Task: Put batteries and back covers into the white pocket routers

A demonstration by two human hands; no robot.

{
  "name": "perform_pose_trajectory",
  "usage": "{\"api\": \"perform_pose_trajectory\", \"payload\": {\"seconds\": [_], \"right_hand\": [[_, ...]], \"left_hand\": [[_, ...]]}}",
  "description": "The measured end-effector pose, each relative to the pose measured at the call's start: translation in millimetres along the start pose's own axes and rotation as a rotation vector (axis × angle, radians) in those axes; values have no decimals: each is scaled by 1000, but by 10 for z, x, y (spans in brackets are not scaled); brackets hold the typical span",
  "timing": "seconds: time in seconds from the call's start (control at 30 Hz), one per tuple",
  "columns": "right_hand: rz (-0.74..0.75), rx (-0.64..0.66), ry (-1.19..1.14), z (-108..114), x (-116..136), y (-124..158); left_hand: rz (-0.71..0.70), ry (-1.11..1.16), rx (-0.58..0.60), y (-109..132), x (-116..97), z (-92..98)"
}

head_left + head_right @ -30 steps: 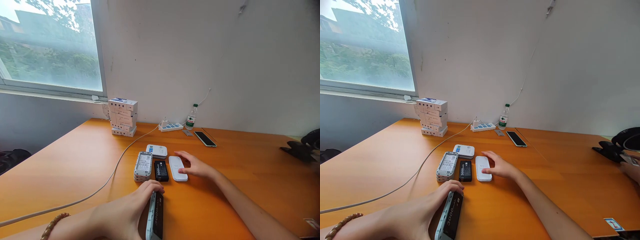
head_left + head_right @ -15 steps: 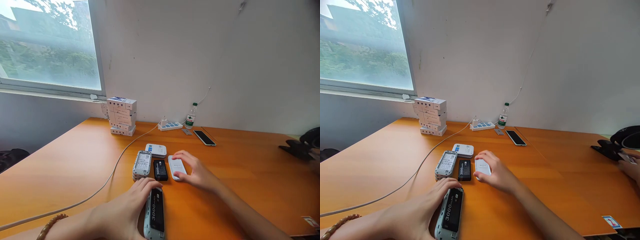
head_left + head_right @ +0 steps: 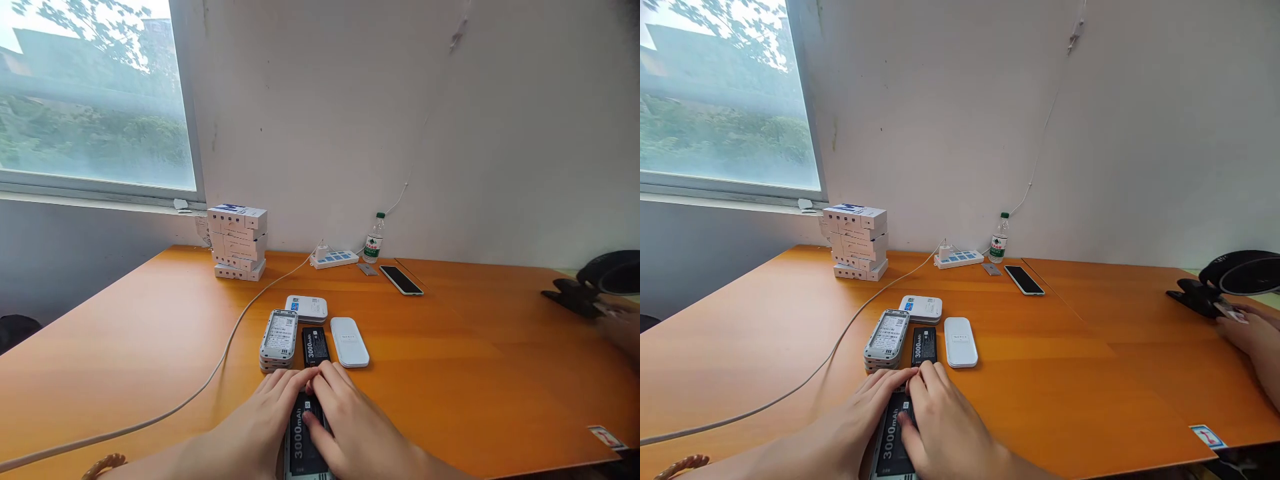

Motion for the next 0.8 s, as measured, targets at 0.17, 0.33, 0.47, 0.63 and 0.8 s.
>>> {"api": "perform_pose_trajectory", "payload": {"seconds": [0.17, 0.33, 0.47, 0.63, 0.8], "right_hand": [[-56, -42, 67, -67, 63, -110], [-75, -31, 41, -90, 52, -183], [-84, -33, -64, -29, 34, -215], [-91, 2, -320, 153, 23, -144], [69, 267, -738, 481, -182, -118]], "left_hand": [[41, 33, -17, 19, -4, -76], [134, 35, 26, 50, -99, -55], [144, 36, 54, 58, -148, -27], [76, 116, 2, 47, -76, -76], [-25, 198, -45, 44, 14, -108]]}}
Point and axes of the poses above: each hand's wrist, its own y-axis away from the middle knuckle, its own z-axis out of the back of the hand, x = y × z, the point moved 1 cm from there along -y, towards the middle knuckle, and after that the axes turned 6 degrees about z, right-handed, at the moved point
